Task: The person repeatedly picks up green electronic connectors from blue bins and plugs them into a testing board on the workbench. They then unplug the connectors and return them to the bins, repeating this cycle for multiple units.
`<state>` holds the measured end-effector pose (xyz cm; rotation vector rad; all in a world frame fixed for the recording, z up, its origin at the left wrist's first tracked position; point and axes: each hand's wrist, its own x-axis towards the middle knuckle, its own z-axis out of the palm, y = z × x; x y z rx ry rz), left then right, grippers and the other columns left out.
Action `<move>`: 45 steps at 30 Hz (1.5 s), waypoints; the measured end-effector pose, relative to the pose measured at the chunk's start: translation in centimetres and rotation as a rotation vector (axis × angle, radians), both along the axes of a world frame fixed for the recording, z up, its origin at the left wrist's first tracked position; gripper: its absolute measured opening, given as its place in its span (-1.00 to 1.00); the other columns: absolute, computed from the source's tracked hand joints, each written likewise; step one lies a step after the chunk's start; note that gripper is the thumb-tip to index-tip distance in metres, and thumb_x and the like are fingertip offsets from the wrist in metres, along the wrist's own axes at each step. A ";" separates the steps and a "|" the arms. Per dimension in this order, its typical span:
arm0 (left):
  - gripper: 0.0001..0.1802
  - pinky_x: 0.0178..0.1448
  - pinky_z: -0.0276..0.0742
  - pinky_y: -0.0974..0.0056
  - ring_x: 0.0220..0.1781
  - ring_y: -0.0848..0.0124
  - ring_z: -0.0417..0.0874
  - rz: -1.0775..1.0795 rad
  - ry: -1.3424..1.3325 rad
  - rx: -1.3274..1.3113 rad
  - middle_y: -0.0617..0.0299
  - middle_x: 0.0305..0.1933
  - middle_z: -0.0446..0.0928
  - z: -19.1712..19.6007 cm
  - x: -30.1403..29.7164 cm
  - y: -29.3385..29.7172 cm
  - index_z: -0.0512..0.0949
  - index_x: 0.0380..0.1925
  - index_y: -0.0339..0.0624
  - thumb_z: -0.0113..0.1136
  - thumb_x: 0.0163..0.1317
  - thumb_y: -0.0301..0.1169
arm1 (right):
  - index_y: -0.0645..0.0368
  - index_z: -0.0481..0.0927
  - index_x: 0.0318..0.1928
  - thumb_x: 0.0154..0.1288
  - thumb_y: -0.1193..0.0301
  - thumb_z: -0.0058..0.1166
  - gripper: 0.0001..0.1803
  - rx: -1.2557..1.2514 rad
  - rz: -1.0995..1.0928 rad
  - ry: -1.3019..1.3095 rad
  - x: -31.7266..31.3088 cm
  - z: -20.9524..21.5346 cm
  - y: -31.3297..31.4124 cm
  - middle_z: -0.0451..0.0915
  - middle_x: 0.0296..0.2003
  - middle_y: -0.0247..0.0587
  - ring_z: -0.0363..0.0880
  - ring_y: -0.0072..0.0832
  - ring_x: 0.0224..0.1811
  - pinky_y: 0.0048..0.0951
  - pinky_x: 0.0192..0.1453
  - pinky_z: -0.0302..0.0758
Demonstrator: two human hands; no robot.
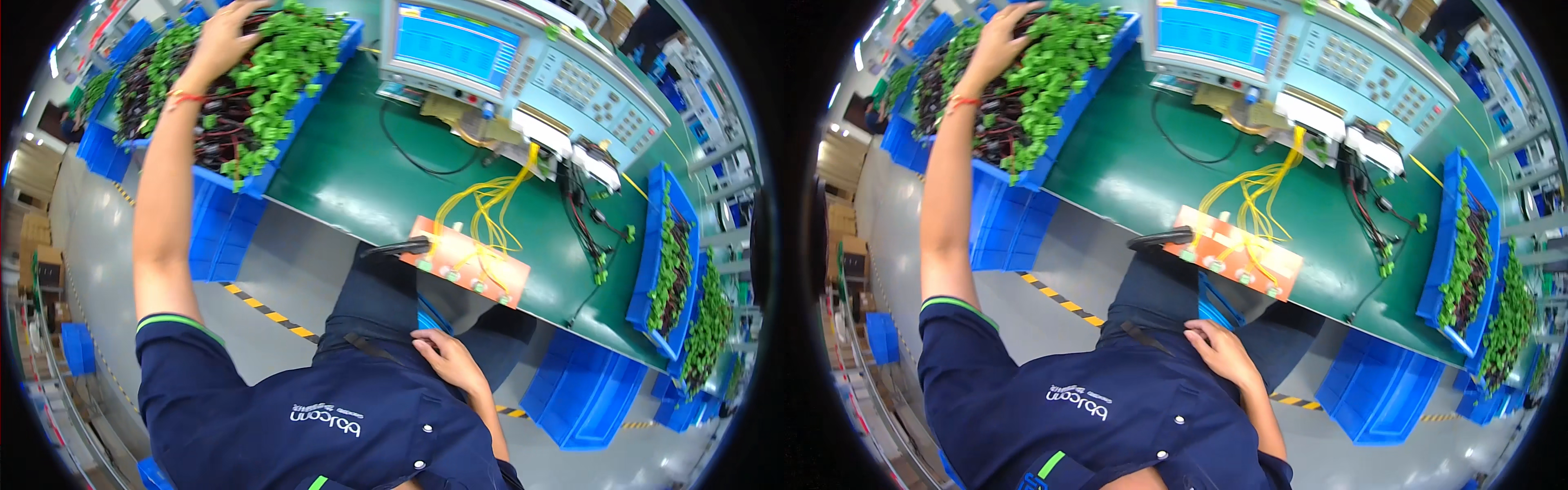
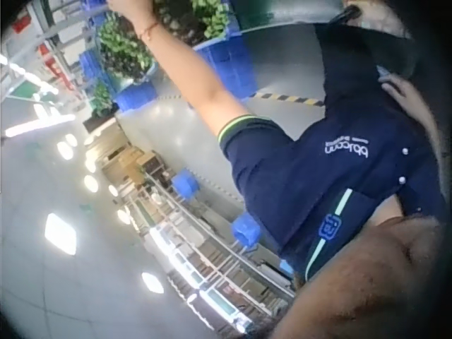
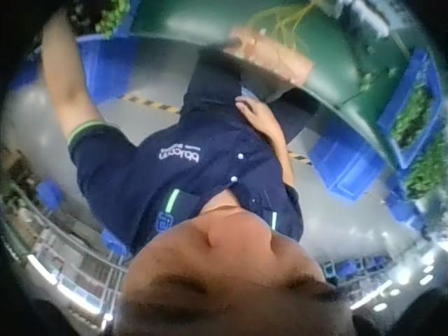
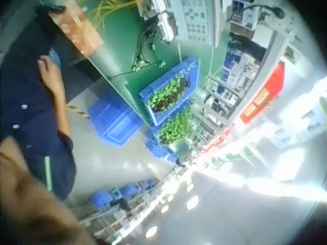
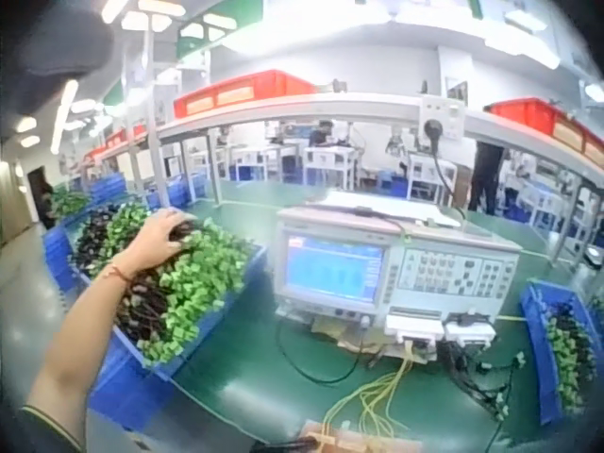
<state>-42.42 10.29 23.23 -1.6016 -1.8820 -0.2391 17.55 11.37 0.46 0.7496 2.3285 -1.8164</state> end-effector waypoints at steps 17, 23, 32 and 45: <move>-0.58 0.45 0.24 0.25 0.33 0.17 0.46 0.044 -0.430 -0.080 0.07 0.24 0.49 -3.4 -14.8 -2.4 0.46 0.21 -0.30 -0.02 0.34 -0.56 | 0.27 0.64 -0.01 0.47 0.41 0.07 -0.78 0.300 -0.605 0.285 8.7 11.4 11.4 0.66 -0.28 -0.21 0.62 -0.52 -0.22 -0.47 -0.07 0.53; -0.55 0.44 0.28 0.23 0.30 0.21 0.48 0.026 -0.476 0.002 0.09 0.24 0.51 -3.6 -10.5 -1.7 0.47 0.26 -0.17 0.04 0.37 -0.48 | 0.29 0.64 0.01 0.52 0.41 0.02 -0.75 0.868 -1.086 0.304 19.0 15.6 24.3 0.64 -0.30 -0.31 0.56 -0.60 -0.28 -0.54 -0.13 0.51; -0.49 0.51 0.20 0.25 0.42 0.38 0.41 0.044 -0.980 0.192 0.17 0.36 0.47 0.6 5.7 -7.7 0.44 0.33 -0.21 0.09 0.47 -0.21 | 0.08 0.61 0.13 0.39 0.49 0.11 -0.68 1.117 -0.716 -0.099 28.2 10.3 40.5 0.58 -0.06 -0.03 0.62 -0.22 -0.06 -0.26 0.04 0.54; -0.74 0.06 0.48 0.38 -0.07 0.49 0.58 0.045 -1.384 0.596 0.19 -0.07 0.60 -8.6 23.0 -16.9 0.60 0.02 -0.33 0.10 0.46 -0.41 | 0.32 0.60 -0.11 0.54 0.38 -0.05 -0.75 1.390 -1.410 0.393 27.3 10.4 39.7 0.66 -0.13 -0.13 0.62 -0.37 -0.09 -0.36 0.11 0.50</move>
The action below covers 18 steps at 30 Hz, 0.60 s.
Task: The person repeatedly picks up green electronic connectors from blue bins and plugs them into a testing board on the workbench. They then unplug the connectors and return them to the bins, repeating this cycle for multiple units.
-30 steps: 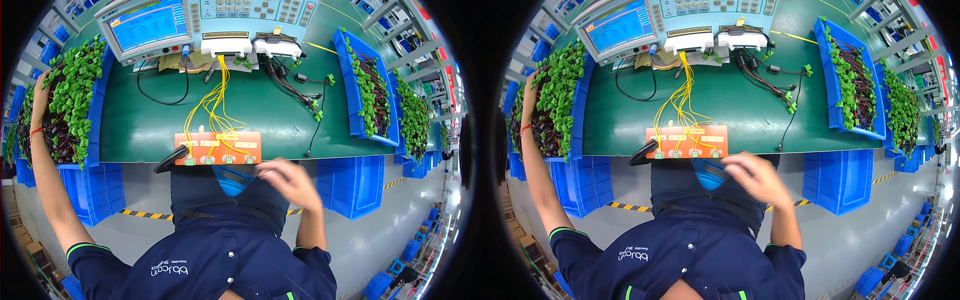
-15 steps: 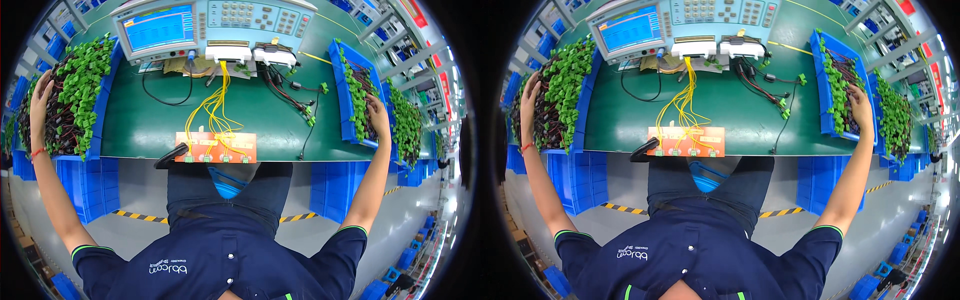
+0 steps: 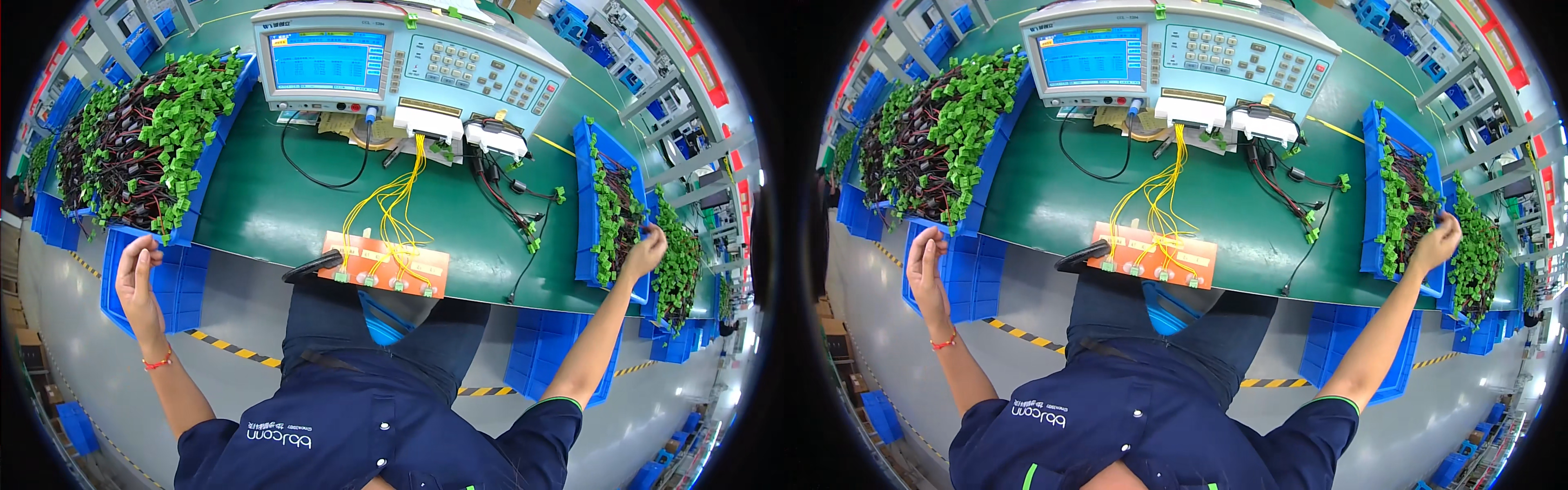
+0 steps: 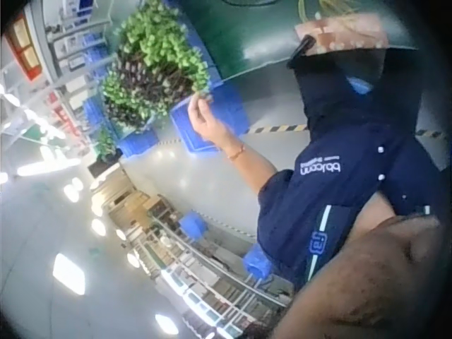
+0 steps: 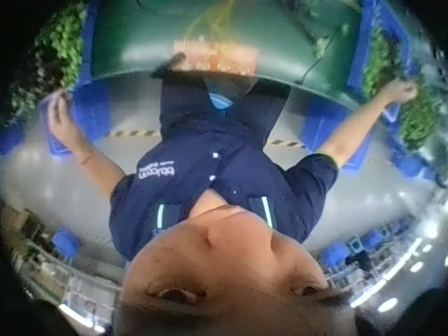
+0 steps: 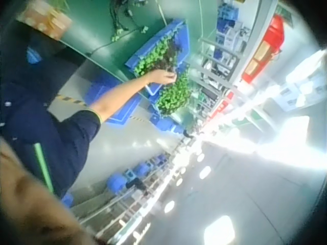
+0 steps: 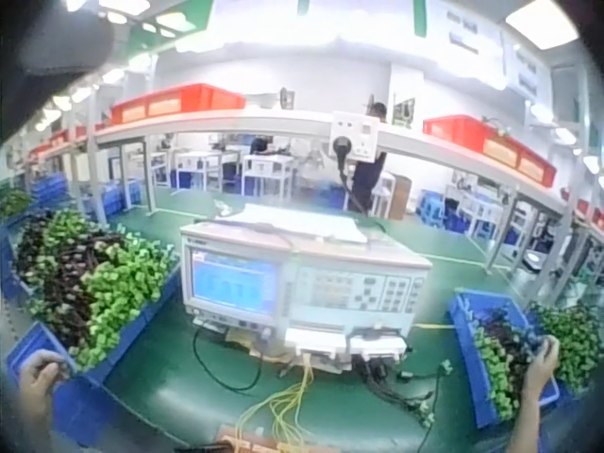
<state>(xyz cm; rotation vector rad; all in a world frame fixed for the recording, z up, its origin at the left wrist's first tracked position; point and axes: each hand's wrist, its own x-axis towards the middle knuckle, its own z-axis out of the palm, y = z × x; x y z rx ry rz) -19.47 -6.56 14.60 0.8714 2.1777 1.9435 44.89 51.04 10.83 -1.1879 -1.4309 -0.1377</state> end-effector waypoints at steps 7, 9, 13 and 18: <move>-0.82 -0.10 0.51 0.39 -0.25 0.51 0.57 -0.280 -0.066 0.013 0.21 -0.27 0.56 -2.5 7.5 5.8 0.61 -0.13 -0.36 0.06 0.44 -0.48 | 0.42 0.30 -0.03 0.57 0.47 -0.19 -0.80 0.407 0.139 0.146 -6.9 11.3 -11.5 0.62 -0.26 0.09 0.65 -0.29 -0.34 -0.44 -0.17 0.63; -0.82 -0.09 0.55 0.38 -0.23 0.50 0.61 -0.457 -0.114 -0.023 0.19 -0.26 0.57 -3.2 10.5 7.7 0.61 -0.11 -0.36 0.06 0.44 -0.50 | 0.44 0.30 -0.05 0.58 0.45 -0.22 -0.78 0.484 0.230 0.161 -12.0 12.7 -15.9 0.60 -0.28 0.13 0.63 -0.27 -0.43 -0.42 -0.28 0.63; -0.80 -0.05 0.56 0.40 -0.18 0.50 0.65 -0.771 -0.270 -0.105 0.19 -0.21 0.59 -4.9 17.0 10.7 0.62 -0.03 -0.32 0.08 0.43 -0.54 | 0.39 0.35 -0.12 0.60 0.35 -0.25 -0.72 0.425 0.609 0.265 -16.5 11.5 -23.3 0.54 -0.44 0.10 0.49 -0.41 -0.66 -0.50 -0.58 0.46; -0.53 -0.05 0.48 0.39 -0.23 0.51 0.51 -1.035 -0.217 -0.091 0.20 -0.09 0.45 -5.8 21.8 13.7 0.45 0.28 -0.28 0.16 0.37 -0.50 | 0.25 0.40 0.03 0.53 0.51 -0.11 -0.85 -0.592 1.012 0.329 -21.3 3.1 -32.7 0.57 -0.40 -0.21 0.33 -0.72 -0.62 -0.65 -0.57 0.32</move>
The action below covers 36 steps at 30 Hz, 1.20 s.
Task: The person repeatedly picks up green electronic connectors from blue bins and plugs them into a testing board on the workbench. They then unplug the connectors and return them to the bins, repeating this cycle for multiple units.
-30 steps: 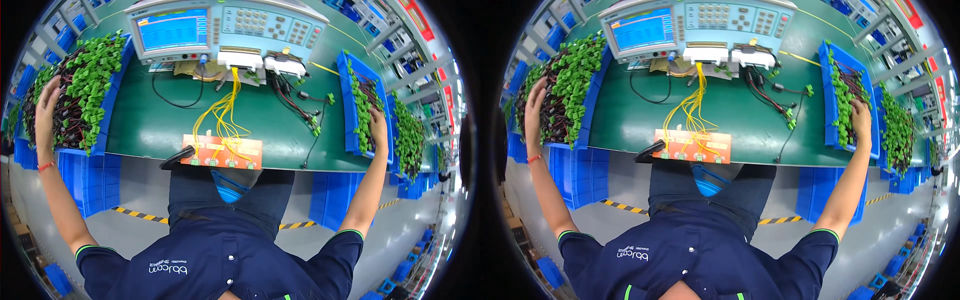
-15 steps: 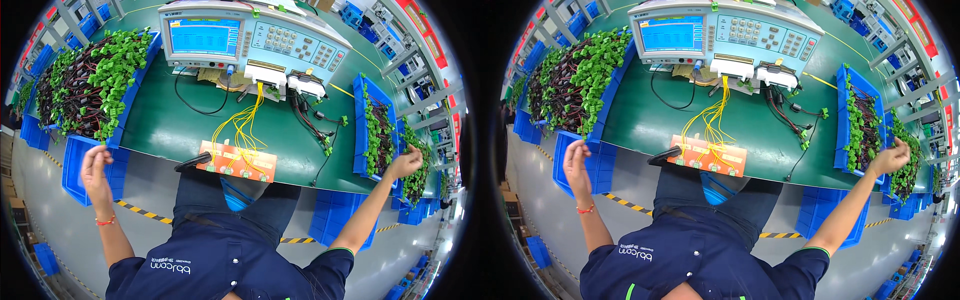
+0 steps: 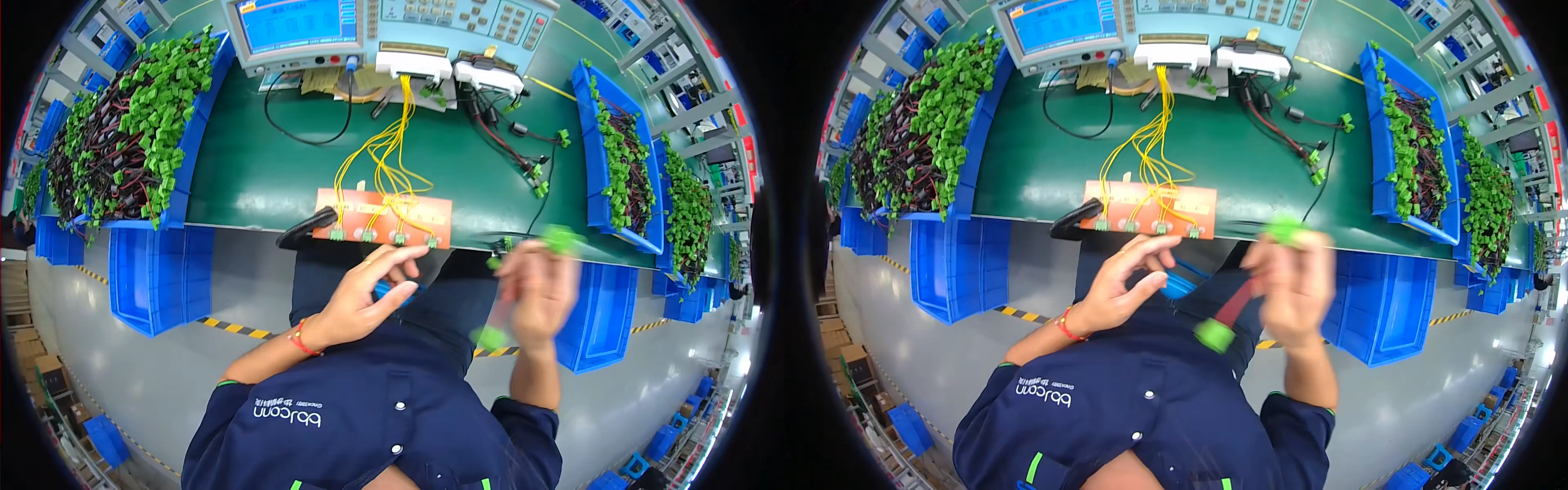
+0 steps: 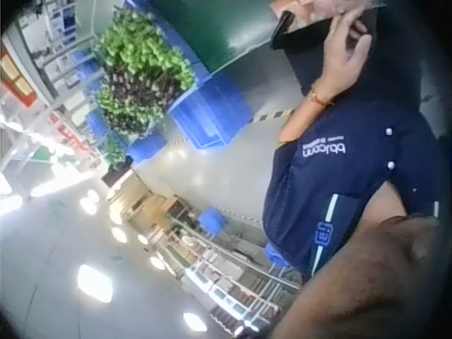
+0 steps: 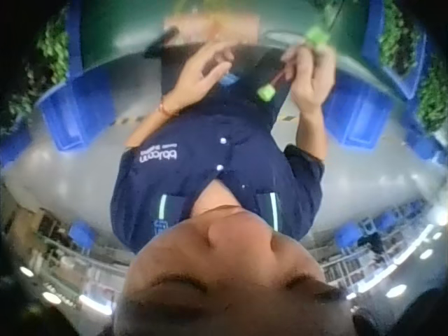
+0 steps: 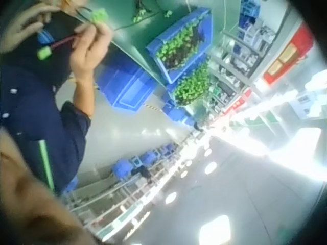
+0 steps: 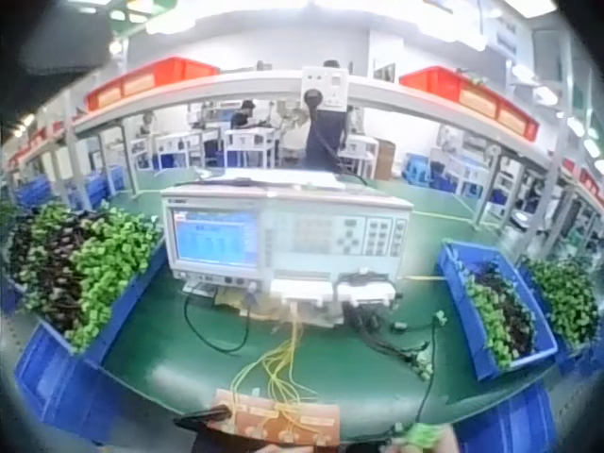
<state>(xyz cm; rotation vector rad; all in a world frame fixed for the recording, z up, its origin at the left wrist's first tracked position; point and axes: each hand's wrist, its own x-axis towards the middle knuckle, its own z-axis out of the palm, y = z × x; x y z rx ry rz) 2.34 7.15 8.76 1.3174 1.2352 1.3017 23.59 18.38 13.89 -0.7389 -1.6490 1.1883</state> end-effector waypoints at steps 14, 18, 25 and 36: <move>-0.75 0.11 0.43 0.37 0.00 0.52 0.48 0.209 -0.286 -0.107 0.27 -0.07 0.41 -3.9 -1.8 -3.8 0.67 -0.08 -0.36 0.14 0.46 -0.38 | 0.21 0.27 0.23 0.46 0.58 -0.16 -0.63 -0.944 0.772 0.230 -4.9 -8.5 -6.7 0.46 -0.26 -0.22 0.28 -0.69 -0.50 -0.60 -0.41 0.31; -0.80 0.02 0.47 0.37 -0.22 0.55 0.51 0.231 -0.635 -0.240 0.36 -0.36 0.46 -3.7 -2.4 -4.2 0.64 -0.14 -0.29 0.16 0.46 -0.37 | 0.25 0.35 0.20 0.45 0.50 -0.06 -0.65 -0.745 0.755 0.114 -5.6 -8.4 -7.3 0.44 -0.29 -0.27 0.28 -0.68 -0.48 -0.60 -0.44 0.29; -0.69 -0.15 0.53 0.26 -0.35 0.49 0.51 -0.171 -1.293 -0.193 0.29 -0.43 0.45 -5.2 -3.9 -5.2 0.52 0.07 -0.32 0.02 0.49 -0.33 | 0.32 0.56 -0.18 0.55 0.45 -0.09 -0.79 -0.341 0.295 -0.129 -6.2 -9.7 -6.3 0.49 -0.13 -0.22 0.45 -0.55 -0.03 -0.48 0.13 0.38; -0.68 -0.48 0.40 0.49 -0.56 0.56 0.51 0.243 -0.767 -0.361 0.27 -0.54 0.52 -6.0 -4.3 -4.4 0.55 -0.12 -0.27 0.01 0.55 -0.21 | 0.37 0.59 0.02 0.57 0.44 -0.09 -0.74 -0.552 0.246 0.138 -5.6 -9.1 -6.1 0.57 -0.04 -0.16 0.58 -0.52 -0.06 -0.45 0.15 0.46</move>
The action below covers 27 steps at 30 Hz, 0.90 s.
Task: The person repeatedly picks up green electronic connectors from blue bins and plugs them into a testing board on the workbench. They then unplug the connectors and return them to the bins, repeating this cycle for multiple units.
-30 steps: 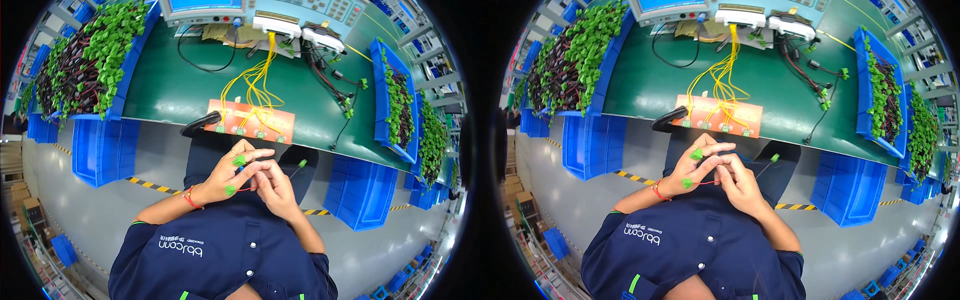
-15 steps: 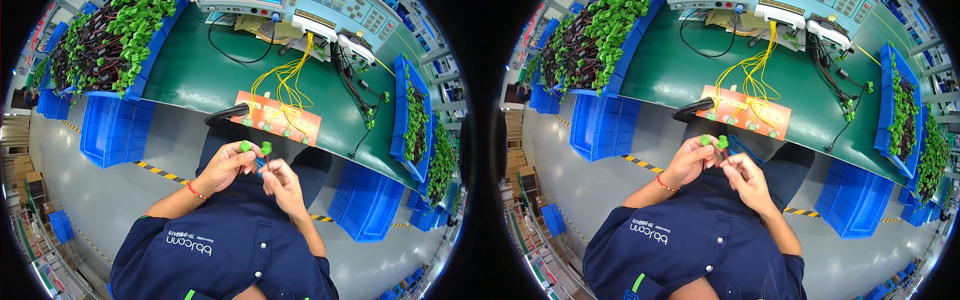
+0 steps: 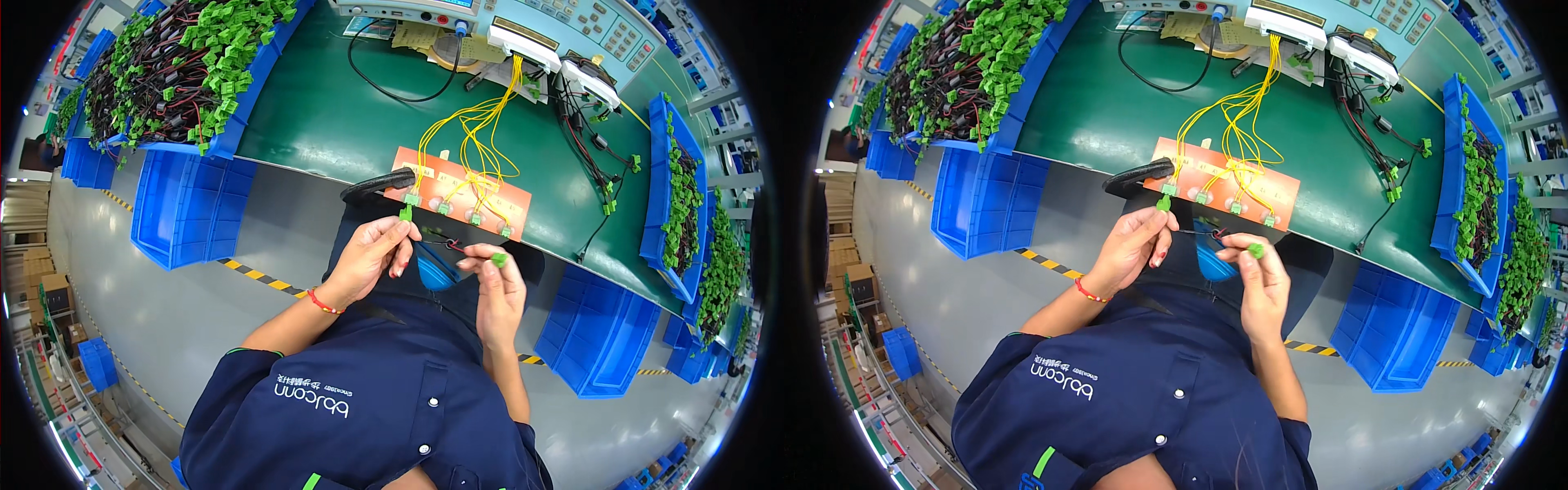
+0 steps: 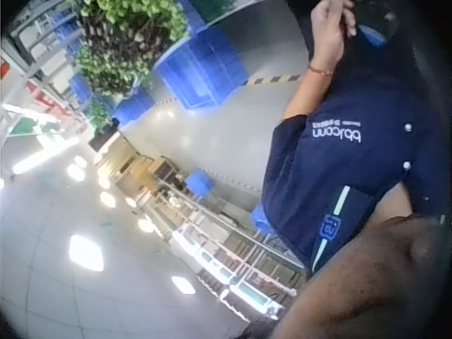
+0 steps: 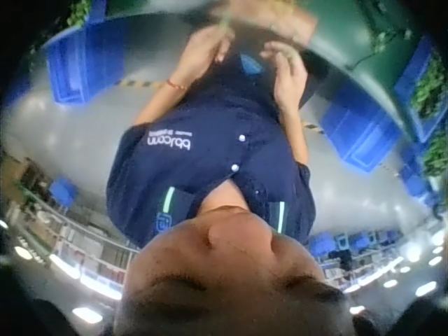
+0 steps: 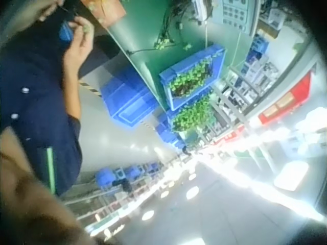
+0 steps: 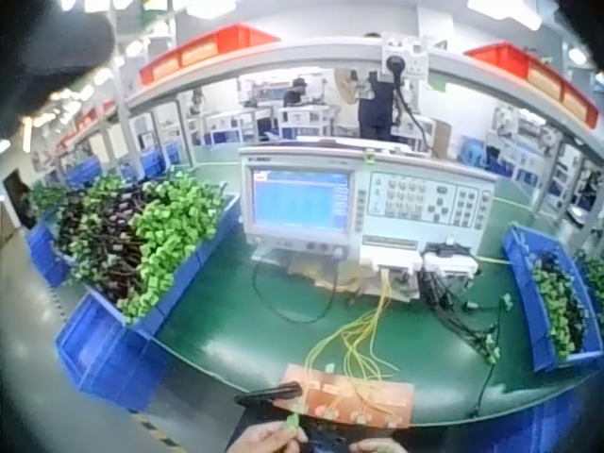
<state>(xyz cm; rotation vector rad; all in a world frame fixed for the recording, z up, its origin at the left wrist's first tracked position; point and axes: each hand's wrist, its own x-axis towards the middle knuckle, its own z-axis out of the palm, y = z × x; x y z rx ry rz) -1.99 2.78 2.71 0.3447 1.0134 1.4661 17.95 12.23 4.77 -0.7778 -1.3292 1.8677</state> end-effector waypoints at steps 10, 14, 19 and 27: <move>-0.75 -0.58 0.30 0.54 -0.66 0.67 0.44 0.108 0.417 -0.074 0.35 -0.64 0.51 0.1 0.0 0.3 0.67 -0.25 -0.27 0.17 0.45 -0.30 | 0.40 0.61 0.00 0.54 0.40 0.02 -0.73 -0.183 0.210 -0.029 -4.0 -2.2 -0.1 0.63 -0.29 -0.21 0.58 -0.56 -0.33 -0.54 -0.14 0.52; -0.78 -0.59 0.30 0.54 -0.65 0.69 0.45 0.123 0.507 -0.081 0.36 -0.63 0.52 0.0 -0.3 0.2 0.67 -0.27 -0.27 0.18 0.45 -0.34 | 0.37 0.62 -0.06 0.53 0.35 0.05 -0.72 -0.298 0.187 -0.001 -5.1 -2.8 0.1 0.64 -0.33 -0.24 0.56 -0.59 -0.39 -0.55 -0.19 0.51; -0.77 -0.59 0.30 0.54 -0.67 0.68 0.43 0.178 0.476 -0.082 0.37 -0.65 0.50 0.1 0.5 0.3 0.67 -0.28 -0.27 0.19 0.44 -0.33 | 0.35 0.63 -0.07 0.53 0.33 0.05 -0.72 -0.365 0.126 0.048 -5.6 -3.3 -0.5 0.64 -0.33 -0.24 0.55 -0.59 -0.39 -0.54 -0.19 0.52; -0.75 -0.60 0.29 0.53 -0.67 0.69 0.41 0.202 0.373 -0.092 0.36 -0.64 0.50 0.3 0.9 0.3 0.64 -0.33 -0.26 0.17 0.46 -0.32 | 0.36 0.63 -0.07 0.53 0.34 0.05 -0.72 -0.349 0.091 0.058 -5.7 -3.1 -0.8 0.64 -0.33 -0.23 0.54 -0.59 -0.38 -0.53 -0.18 0.51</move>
